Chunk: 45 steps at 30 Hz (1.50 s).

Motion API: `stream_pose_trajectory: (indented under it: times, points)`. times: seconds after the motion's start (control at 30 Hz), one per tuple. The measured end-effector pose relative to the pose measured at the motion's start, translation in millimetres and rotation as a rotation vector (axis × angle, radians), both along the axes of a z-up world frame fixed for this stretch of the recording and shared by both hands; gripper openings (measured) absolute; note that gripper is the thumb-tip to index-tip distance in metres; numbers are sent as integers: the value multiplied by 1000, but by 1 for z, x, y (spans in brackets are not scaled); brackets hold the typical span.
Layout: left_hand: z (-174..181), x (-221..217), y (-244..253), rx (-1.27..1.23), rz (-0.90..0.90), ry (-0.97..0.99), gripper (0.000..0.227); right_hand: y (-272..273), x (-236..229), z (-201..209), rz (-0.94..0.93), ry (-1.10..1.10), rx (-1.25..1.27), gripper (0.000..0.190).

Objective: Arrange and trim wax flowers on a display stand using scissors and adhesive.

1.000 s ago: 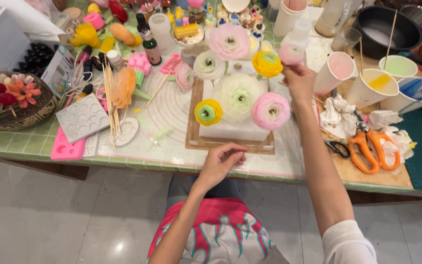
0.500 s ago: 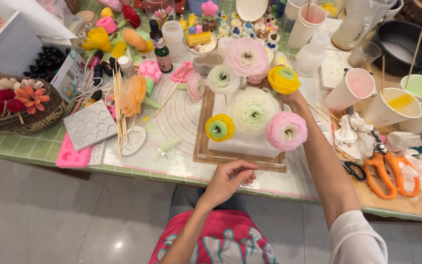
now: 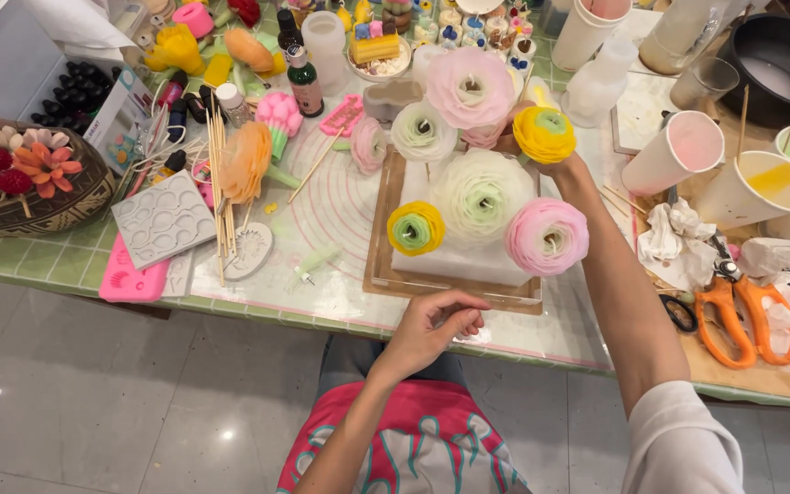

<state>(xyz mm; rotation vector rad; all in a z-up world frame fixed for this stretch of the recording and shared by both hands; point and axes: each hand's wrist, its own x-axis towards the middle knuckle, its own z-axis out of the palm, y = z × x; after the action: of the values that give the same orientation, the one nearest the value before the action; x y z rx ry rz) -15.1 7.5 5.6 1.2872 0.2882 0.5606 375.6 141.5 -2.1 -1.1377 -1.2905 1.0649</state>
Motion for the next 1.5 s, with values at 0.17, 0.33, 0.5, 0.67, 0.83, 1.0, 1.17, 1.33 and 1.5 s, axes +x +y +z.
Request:
stream_pose_trajectory:
  times: [0.17, 0.33, 0.5, 0.67, 0.83, 1.0, 1.17, 1.33, 1.5]
  points:
    - [-2, 1, 0, -21, 1, 3, 20, -7, -39, 49, 106, -181, 68, 20]
    - [-2, 1, 0, -31, 0, 9, 20, -9, -46, 54, 83, -329, 48, 21]
    - [-4, 1, 0, -27, -2, -1, 20, 0, -22, 22, 35, -293, 20, 23]
    - [-7, 2, 0, -26, 2, 4, 20, -2, -19, 25, 136, -133, 58, 19]
    - [-5, 2, 0, -24, 2, 4, 21, 3, -12, 15, 119, -28, 52, 17]
    - [-5, 2, 0, 6, 8, 14, 20, 0, -17, 19, 172, -136, 159, 17]
    - [-6, 2, 0, -9, 6, 3, 20, 1, -9, 13, 150, 114, -39, 12]
    - [-5, 2, 0, -3, 8, 2, 20, -3, -19, 24, 127, 101, -39, 13]
    - [-3, 2, 0, 12, 13, 5, 20, -24, -40, 49, -10, -256, 305, 14]
